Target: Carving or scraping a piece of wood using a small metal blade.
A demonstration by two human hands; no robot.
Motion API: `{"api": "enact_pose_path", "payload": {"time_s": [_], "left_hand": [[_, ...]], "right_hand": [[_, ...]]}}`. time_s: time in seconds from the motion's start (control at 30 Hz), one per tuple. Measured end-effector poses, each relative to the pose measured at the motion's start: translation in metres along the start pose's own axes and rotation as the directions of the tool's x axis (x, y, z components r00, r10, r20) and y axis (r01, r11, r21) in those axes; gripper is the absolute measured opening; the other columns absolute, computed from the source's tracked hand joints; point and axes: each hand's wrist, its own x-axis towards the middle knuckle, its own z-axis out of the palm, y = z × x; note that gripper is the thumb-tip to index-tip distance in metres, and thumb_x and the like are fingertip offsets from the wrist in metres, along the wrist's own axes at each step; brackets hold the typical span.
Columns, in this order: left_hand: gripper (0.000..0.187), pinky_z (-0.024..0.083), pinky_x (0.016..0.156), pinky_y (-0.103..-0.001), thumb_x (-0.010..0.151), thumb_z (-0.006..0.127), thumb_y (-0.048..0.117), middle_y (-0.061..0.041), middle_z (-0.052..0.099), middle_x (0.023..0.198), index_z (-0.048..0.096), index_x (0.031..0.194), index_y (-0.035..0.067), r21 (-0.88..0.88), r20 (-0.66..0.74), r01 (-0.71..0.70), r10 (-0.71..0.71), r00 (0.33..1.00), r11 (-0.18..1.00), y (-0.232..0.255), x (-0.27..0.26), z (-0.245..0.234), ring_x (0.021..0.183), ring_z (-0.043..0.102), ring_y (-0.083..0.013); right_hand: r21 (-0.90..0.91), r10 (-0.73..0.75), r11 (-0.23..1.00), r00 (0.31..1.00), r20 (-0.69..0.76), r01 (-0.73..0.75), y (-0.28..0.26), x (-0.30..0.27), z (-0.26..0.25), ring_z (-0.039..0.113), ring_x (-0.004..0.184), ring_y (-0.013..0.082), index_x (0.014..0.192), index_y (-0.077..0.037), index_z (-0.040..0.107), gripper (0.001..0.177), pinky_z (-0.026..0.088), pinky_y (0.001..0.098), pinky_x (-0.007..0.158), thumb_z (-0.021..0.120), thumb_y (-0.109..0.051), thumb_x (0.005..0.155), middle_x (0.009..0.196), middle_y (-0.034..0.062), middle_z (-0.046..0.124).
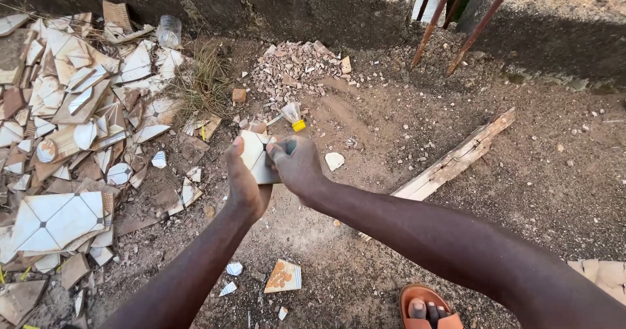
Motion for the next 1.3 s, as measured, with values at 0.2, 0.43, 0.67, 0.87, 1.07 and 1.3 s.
{"api": "enact_pose_path", "payload": {"time_s": [0.2,0.43,0.67,0.87,1.07,1.3], "left_hand": [[0.07,0.056,0.08,-0.045,0.091,0.043,0.054,-0.013,0.065,0.108,0.05,0.138,0.003,0.032,-0.034,0.018,-0.017,0.999,0.999,0.017,-0.015,0.019,0.096,0.063,-0.0248],[0.065,0.053,0.076,-0.045,0.098,0.048,0.053,-0.016,0.061,0.109,0.049,0.139,0.004,-0.041,0.125,-0.053,0.058,0.99,0.998,-0.006,-0.01,0.005,0.093,0.06,-0.0272],[0.075,0.057,0.085,-0.049,0.086,0.044,0.058,-0.017,0.064,0.116,0.052,0.139,0.005,-0.022,-0.036,0.022,-0.023,0.999,1.0,0.037,-0.002,0.035,0.101,0.064,-0.0254],[0.079,0.054,0.084,-0.044,0.096,0.046,0.064,-0.01,0.058,0.109,0.055,0.145,0.002,-0.217,0.005,0.092,-0.093,0.996,0.972,0.021,0.018,-0.016,0.096,0.056,-0.0225],[0.075,0.056,0.065,-0.034,0.087,0.043,0.058,-0.008,0.067,0.099,0.052,0.139,0.004,-0.28,-0.007,0.171,-0.18,0.984,0.945,0.06,-0.011,0.031,0.083,0.066,-0.0202],[0.073,0.052,0.086,-0.052,0.117,0.04,0.05,-0.026,0.061,0.118,0.043,0.156,-0.011,-0.695,0.578,0.389,0.148,0.803,0.604,0.001,0.021,-0.05,0.093,0.06,-0.0396]], "right_hand": [[-0.068,-0.096,0.993,0.994,-0.061,0.092,0.009,0.032,-0.015,0.067,0.062,0.0128,0.086,-0.004,0.071,0.014,0.058,0.0293,0.059,0.067,-0.014,0.095,0.075,0.008,0.073],[0.042,0.116,0.993,0.989,-0.091,-0.112,0.0,0.021,-0.019,0.057,0.051,0.0138,0.082,-0.009,0.072,0.021,0.047,0.0306,0.043,0.059,-0.018,0.097,0.072,0.0049,0.068],[-0.097,-0.109,0.99,0.991,-0.078,0.101,-0.012,0.024,-0.028,0.063,0.066,0.0141,0.104,-0.001,0.069,0.024,0.055,0.0297,0.057,0.06,-0.023,0.101,0.083,0.0073,0.069],[-0.243,-0.841,0.24,0.327,0.431,0.94,-0.038,-0.033,-0.038,0.066,0.09,0.0221,0.146,-0.003,0.042,0.04,0.06,0.0343,0.073,0.039,-0.018,0.108,0.109,0.015,0.062],[-0.524,-0.34,0.622,0.804,0.489,0.582,-0.041,-0.021,-0.036,0.066,0.082,0.0254,0.153,-0.006,0.036,0.05,0.058,0.0411,0.072,0.042,-0.024,0.107,0.098,0.0147,0.066],[-0.281,-0.481,0.641,0.659,0.579,0.714,-0.013,-0.022,-0.021,0.062,0.069,0.0222,0.15,-0.003,0.036,0.045,0.056,0.039,0.059,0.038,-0.022,0.109,0.094,0.0144,0.064]]}}
